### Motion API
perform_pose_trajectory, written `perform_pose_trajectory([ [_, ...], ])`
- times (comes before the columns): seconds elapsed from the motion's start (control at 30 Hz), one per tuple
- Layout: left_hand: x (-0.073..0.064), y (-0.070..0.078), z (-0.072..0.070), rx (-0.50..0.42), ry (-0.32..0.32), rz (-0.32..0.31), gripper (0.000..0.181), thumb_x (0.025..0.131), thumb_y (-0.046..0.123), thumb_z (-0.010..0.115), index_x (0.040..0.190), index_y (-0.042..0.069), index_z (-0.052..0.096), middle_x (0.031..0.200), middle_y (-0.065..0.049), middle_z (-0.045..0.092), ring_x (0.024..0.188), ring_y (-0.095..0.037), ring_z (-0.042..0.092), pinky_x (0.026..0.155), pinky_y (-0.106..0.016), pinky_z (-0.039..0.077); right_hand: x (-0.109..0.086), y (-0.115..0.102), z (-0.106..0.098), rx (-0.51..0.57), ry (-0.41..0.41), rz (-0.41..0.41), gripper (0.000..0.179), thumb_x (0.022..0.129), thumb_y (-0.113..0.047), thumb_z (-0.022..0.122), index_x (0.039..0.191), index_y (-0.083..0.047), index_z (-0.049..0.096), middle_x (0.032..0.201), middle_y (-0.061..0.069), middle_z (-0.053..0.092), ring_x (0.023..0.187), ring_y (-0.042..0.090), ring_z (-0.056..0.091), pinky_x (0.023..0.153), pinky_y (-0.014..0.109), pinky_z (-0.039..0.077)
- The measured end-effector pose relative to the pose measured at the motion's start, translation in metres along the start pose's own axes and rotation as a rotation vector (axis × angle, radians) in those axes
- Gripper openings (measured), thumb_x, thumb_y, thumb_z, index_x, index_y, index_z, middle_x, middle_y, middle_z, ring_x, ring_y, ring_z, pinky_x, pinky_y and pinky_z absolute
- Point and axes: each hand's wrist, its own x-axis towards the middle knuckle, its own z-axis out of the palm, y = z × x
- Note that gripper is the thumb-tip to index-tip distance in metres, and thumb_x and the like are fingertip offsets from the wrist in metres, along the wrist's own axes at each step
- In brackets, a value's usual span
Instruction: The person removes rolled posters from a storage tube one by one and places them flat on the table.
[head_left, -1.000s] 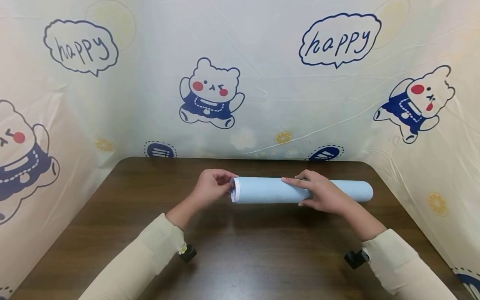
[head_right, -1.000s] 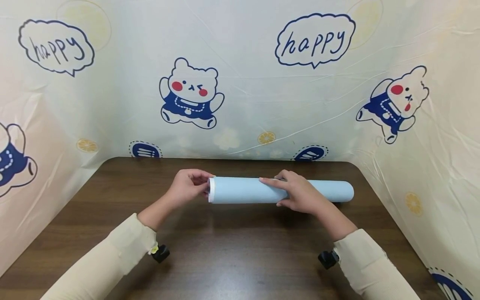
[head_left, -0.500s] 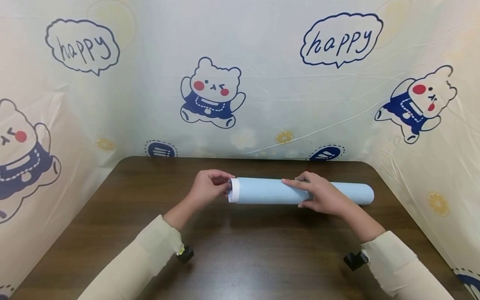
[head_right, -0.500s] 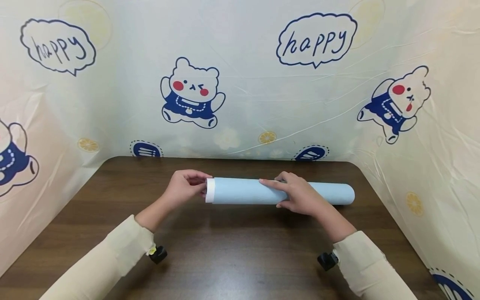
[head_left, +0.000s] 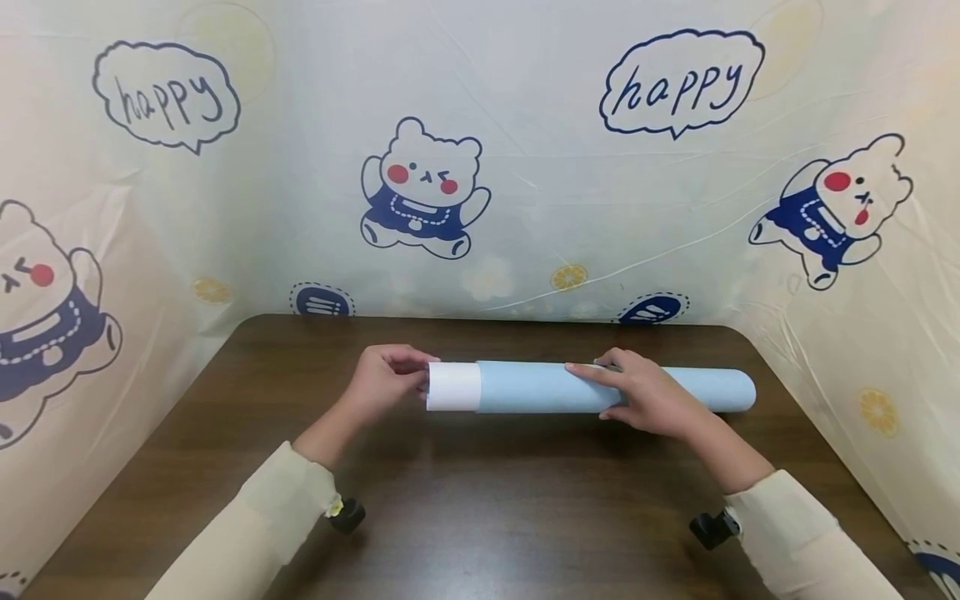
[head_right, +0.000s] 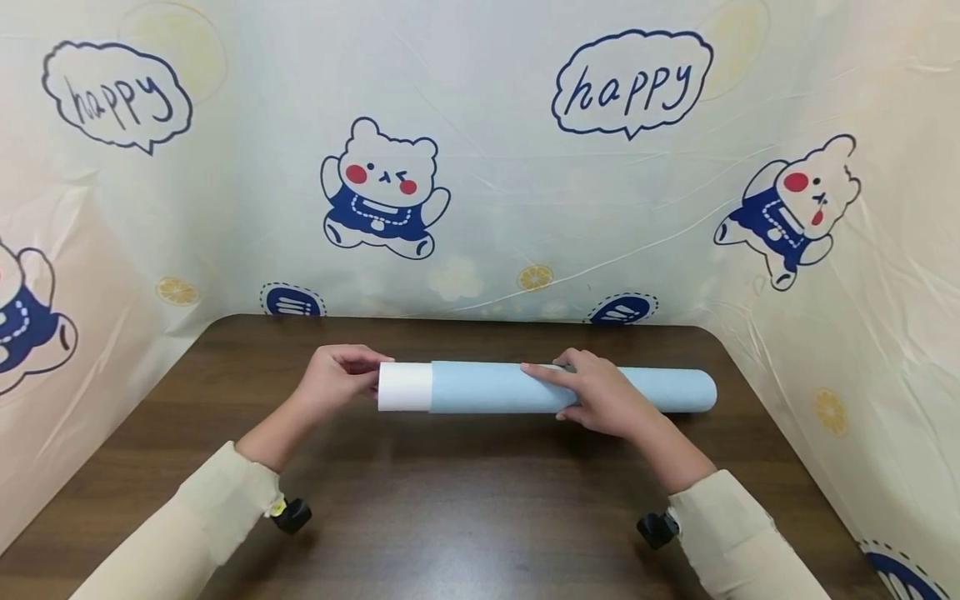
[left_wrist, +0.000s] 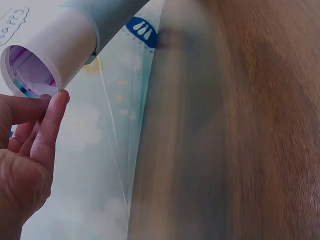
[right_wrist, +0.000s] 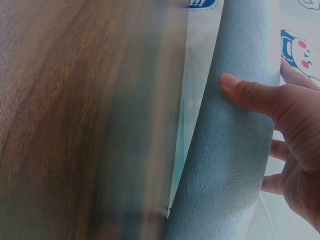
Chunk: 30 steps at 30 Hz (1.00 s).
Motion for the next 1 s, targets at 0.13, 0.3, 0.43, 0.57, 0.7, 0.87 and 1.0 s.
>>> perform_pose_trajectory([
  [0.13, -0.002, -0.006, -0.007, -0.033, 0.037, -0.01, 0.023, 0.083, -0.006, 0.073, 0.105, 0.0, 0.074, 0.109, -0.018, 0.069, 0.088, -0.031, 0.069, 0.072, -0.049, 0.057, -0.002, 0.002, 0.001, -0.017, -0.002, 0.008, 0.088, 0.067, -0.017, 0.091, 0.144, -0.028, 0.049, 0.113, 0.012, 0.057, 0.097, 0.025, 0.058, 0.078, 0.042, 0.052],
  [0.3, -0.002, -0.013, -0.013, -0.062, 0.08, -0.006, 0.025, 0.083, -0.008, 0.072, 0.108, -0.003, 0.072, 0.11, -0.02, 0.068, 0.089, -0.03, 0.069, 0.071, -0.045, 0.058, -0.006, 0.004, 0.0, -0.02, -0.008, 0.037, 0.087, 0.066, -0.016, 0.091, 0.143, -0.027, 0.051, 0.112, 0.012, 0.058, 0.096, 0.025, 0.058, 0.078, 0.043, 0.052],
  [0.43, -0.002, -0.016, -0.018, -0.033, 0.059, -0.023, 0.029, 0.085, -0.004, 0.072, 0.114, 0.0, 0.071, 0.116, -0.017, 0.067, 0.094, -0.029, 0.068, 0.074, -0.041, 0.058, -0.008, 0.004, -0.001, -0.025, -0.013, 0.044, 0.087, 0.067, -0.015, 0.091, 0.143, -0.027, 0.051, 0.112, 0.013, 0.058, 0.096, 0.027, 0.058, 0.079, 0.044, 0.052],
  [0.57, -0.001, -0.013, -0.023, -0.023, 0.007, -0.045, 0.031, 0.089, 0.004, 0.07, 0.119, 0.006, 0.068, 0.12, -0.014, 0.066, 0.101, -0.028, 0.067, 0.082, -0.04, 0.056, -0.009, 0.005, -0.002, -0.06, -0.019, 0.048, 0.089, 0.066, -0.015, 0.091, 0.143, -0.028, 0.05, 0.113, 0.014, 0.059, 0.097, 0.028, 0.059, 0.08, 0.045, 0.052],
  [0.7, -0.001, -0.007, -0.029, -0.031, 0.009, -0.05, 0.032, 0.09, 0.015, 0.071, 0.121, 0.008, 0.066, 0.119, -0.013, 0.066, 0.107, -0.029, 0.065, 0.088, -0.04, 0.053, -0.01, 0.005, -0.004, -0.102, -0.03, 0.048, 0.09, 0.065, -0.014, 0.092, 0.143, -0.028, 0.049, 0.112, 0.015, 0.059, 0.096, 0.029, 0.059, 0.08, 0.047, 0.052],
  [0.87, -0.003, 0.003, -0.027, 0.123, -0.003, 0.03, 0.037, 0.088, 0.029, 0.074, 0.119, 0.011, 0.067, 0.116, -0.006, 0.067, 0.106, -0.024, 0.064, 0.088, -0.039, 0.054, -0.01, 0.004, -0.004, -0.125, -0.054, 0.046, 0.088, 0.066, -0.015, 0.091, 0.143, -0.027, 0.05, 0.113, 0.016, 0.06, 0.096, 0.031, 0.059, 0.082, 0.048, 0.052],
  [1.0, -0.005, 0.013, -0.014, 0.409, -0.097, 0.231, 0.039, 0.083, 0.027, 0.079, 0.118, 0.011, 0.069, 0.114, -0.004, 0.067, 0.104, -0.023, 0.064, 0.088, -0.043, 0.053, -0.008, -0.001, -0.003, -0.123, -0.08, 0.058, 0.088, 0.067, -0.014, 0.09, 0.144, -0.027, 0.049, 0.113, 0.016, 0.059, 0.097, 0.031, 0.059, 0.082, 0.05, 0.051],
])
